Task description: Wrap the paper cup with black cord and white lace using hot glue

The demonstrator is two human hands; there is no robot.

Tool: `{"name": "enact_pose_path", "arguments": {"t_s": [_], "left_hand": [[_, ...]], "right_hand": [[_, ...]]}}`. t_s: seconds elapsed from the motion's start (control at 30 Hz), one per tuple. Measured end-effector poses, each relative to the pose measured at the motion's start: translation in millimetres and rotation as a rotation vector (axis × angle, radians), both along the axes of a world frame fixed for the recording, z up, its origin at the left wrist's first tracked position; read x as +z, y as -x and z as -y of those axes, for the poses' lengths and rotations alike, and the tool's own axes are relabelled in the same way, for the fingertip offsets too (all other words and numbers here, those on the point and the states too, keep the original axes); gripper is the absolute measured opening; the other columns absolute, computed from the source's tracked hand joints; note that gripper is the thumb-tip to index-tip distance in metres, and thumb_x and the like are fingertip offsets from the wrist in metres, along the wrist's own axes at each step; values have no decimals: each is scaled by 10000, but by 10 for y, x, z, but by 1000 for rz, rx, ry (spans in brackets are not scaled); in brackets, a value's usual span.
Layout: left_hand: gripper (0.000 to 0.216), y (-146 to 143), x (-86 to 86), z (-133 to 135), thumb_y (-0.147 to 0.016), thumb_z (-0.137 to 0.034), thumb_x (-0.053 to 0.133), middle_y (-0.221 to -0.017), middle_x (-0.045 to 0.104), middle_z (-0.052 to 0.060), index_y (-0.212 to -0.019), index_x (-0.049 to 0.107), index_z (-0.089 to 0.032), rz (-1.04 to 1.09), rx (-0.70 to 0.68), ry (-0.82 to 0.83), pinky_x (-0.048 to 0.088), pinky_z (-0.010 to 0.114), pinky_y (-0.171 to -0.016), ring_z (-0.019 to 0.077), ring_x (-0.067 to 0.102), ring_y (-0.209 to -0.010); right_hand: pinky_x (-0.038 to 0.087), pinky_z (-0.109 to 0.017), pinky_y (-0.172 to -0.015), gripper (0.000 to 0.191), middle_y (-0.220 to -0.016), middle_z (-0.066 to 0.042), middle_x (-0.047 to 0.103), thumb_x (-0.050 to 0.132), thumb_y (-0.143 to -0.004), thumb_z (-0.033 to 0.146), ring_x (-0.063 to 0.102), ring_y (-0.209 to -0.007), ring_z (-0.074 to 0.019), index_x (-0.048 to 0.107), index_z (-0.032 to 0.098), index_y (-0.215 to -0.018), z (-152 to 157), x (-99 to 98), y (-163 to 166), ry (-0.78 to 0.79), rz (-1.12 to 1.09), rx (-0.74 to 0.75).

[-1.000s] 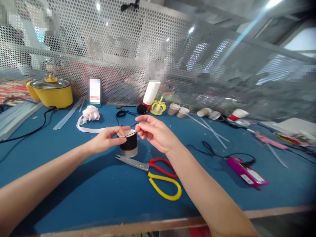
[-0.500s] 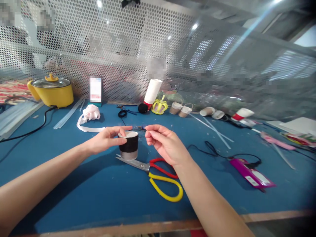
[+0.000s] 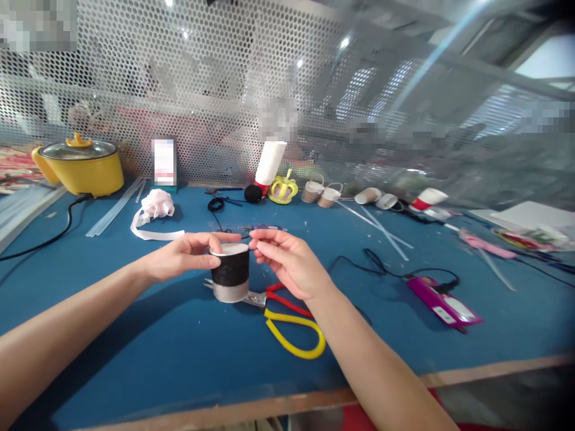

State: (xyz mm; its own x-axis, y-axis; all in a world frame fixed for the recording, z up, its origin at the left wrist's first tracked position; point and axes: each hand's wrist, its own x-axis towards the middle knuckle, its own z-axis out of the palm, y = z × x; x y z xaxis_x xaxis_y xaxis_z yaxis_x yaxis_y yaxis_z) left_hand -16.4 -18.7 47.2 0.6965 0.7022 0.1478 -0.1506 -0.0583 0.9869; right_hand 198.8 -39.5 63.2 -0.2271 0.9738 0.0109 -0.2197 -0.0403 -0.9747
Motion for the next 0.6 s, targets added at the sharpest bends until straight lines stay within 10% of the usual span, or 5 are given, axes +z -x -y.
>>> {"name": "enact_pose_path", "arguments": {"t_s": [0.6], "left_hand": [[151, 25, -56, -33, -707, -282, 681, -1387, 420, 76, -736, 600, -158, 38, -34, 47, 364, 452, -965, 303, 444, -1218]], "right_hand": [[480, -289, -664, 61, -757, -16, 641, 627, -721, 236, 573, -689, -136, 642, 199, -768, 93, -23, 47, -473, 469, -186]]}}
